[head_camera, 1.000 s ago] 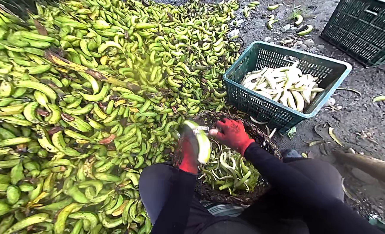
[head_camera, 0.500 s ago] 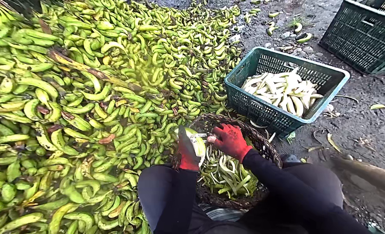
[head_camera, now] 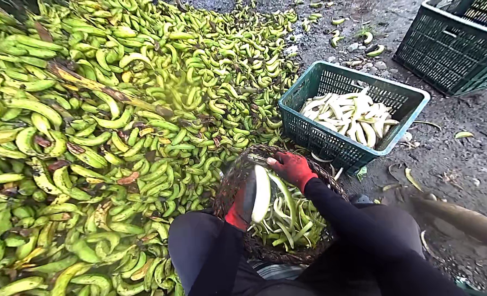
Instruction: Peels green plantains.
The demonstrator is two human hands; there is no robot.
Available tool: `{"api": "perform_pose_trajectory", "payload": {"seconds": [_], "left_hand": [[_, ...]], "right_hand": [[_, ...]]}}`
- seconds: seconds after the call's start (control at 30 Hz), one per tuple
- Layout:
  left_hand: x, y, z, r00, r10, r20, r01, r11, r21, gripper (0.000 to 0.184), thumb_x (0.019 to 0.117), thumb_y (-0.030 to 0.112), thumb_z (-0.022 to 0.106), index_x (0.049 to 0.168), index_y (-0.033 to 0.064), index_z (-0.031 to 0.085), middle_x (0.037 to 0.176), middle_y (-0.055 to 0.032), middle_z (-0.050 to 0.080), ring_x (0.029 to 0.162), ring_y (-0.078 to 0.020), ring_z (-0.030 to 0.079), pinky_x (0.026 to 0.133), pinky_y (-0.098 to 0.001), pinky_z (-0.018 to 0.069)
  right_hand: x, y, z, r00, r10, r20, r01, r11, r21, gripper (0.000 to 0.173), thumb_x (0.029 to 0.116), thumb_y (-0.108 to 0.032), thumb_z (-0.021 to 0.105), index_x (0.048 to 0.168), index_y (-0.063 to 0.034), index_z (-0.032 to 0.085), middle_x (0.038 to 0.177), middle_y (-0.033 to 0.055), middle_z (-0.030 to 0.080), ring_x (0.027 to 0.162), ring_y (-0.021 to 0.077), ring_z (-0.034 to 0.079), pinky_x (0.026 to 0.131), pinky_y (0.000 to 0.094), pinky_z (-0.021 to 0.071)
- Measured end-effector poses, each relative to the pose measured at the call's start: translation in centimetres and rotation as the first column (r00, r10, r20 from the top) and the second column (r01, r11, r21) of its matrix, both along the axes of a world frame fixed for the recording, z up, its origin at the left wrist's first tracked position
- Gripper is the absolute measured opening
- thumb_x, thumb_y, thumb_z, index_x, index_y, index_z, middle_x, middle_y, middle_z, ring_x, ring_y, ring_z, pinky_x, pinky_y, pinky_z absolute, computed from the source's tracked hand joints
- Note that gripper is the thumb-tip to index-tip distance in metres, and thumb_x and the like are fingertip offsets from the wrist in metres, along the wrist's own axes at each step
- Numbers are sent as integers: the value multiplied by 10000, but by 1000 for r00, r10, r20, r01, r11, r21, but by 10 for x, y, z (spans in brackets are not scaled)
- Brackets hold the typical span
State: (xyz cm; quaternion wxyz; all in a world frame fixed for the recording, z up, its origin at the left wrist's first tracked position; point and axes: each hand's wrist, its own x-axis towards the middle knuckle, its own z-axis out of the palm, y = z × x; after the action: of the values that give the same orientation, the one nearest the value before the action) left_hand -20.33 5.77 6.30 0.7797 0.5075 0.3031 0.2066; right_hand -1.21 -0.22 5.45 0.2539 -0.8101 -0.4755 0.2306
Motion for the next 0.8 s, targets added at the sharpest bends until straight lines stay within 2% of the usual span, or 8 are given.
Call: {"api": "perform_pose_trajectory", "payload": {"seconds": [0.13, 0.23, 0.3, 0.37, 0.47, 0.57, 0.67, 0.8], "left_hand": [[-1, 34, 4, 947, 297, 127, -271, 945, -185, 607, 1071, 591, 226, 1165, 110, 584, 886, -80, 657, 760, -179, 658, 649, -362, 585], [-4, 44, 18, 911, 396, 117, -354, 894, -274, 483, 1075, 524, 325, 1098, 119, 587, 823, -53, 632, 684, -152, 642, 609, -323, 578], [1, 41, 23, 918, 382, 104, -333, 887, -319, 440, 1059, 522, 371, 1061, 130, 571, 793, -51, 617, 657, -160, 639, 582, -340, 581], [4, 31, 18, 926, 366, 88, -349, 923, -164, 422, 1066, 497, 420, 1185, 130, 591, 883, -61, 645, 743, -165, 656, 647, -351, 587], [10, 4, 10, 937, 344, -53, -335, 933, 130, 477, 1119, 420, 290, 1320, 81, 559, 1036, -96, 650, 883, -158, 645, 763, -353, 576], [-4, -15, 13, 961, 176, -215, -128, 967, 219, 464, 1133, 309, 260, 1434, 43, 492, 1202, -106, 635, 1023, -115, 621, 897, -307, 546], [-16, 0, 3, 996, 65, -65, -62, 997, 41, 481, 1123, 374, 271, 1202, 24, 591, 828, -104, 658, 655, -160, 642, 585, -316, 579], [-29, 29, 11, 987, 156, 40, -154, 987, -50, 546, 1107, 458, 249, 1226, 57, 600, 898, -133, 676, 728, -209, 665, 632, -366, 590]], "right_hand": [[-41, -23, 9, 955, 141, 259, -210, 943, 260, 647, 936, -717, 492, 1175, -163, 723, 1201, 178, 693, 1159, 382, 639, 1018, 639, 445], [-53, -28, 8, 907, 94, 411, -272, 875, 400, 609, 942, -705, 489, 1093, -176, 751, 1102, 190, 713, 1074, 408, 671, 947, 677, 466], [-47, -25, 13, 914, 103, 392, -249, 905, 343, 575, 952, -682, 499, 1098, -186, 753, 1105, 178, 705, 1083, 400, 659, 963, 677, 445], [-40, -20, 19, 944, 149, 294, -215, 954, 208, 543, 970, -649, 496, 1149, -198, 740, 1161, 157, 698, 1128, 372, 640, 1004, 640, 429], [-24, -8, 16, 988, 140, 63, -144, 988, 62, 497, 1023, -566, 468, 1245, -186, 698, 1187, 158, 682, 1134, 357, 633, 977, 617, 443], [-4, 1, 1, 979, 84, -186, -93, 995, -38, 557, 1060, -592, 386, 1296, -180, 678, 1155, 167, 712, 1105, 373, 662, 949, 669, 469], [-2, 2, -7, 969, 8, -248, -35, 994, -102, 598, 1051, -623, 374, 1253, -151, 680, 1120, 176, 711, 1091, 377, 659, 940, 662, 470], [-25, -12, -3, 989, 138, -43, -130, 980, 153, 527, 981, -589, 526, 1160, -130, 713, 1130, 140, 691, 1067, 330, 652, 954, 599, 488]]}}
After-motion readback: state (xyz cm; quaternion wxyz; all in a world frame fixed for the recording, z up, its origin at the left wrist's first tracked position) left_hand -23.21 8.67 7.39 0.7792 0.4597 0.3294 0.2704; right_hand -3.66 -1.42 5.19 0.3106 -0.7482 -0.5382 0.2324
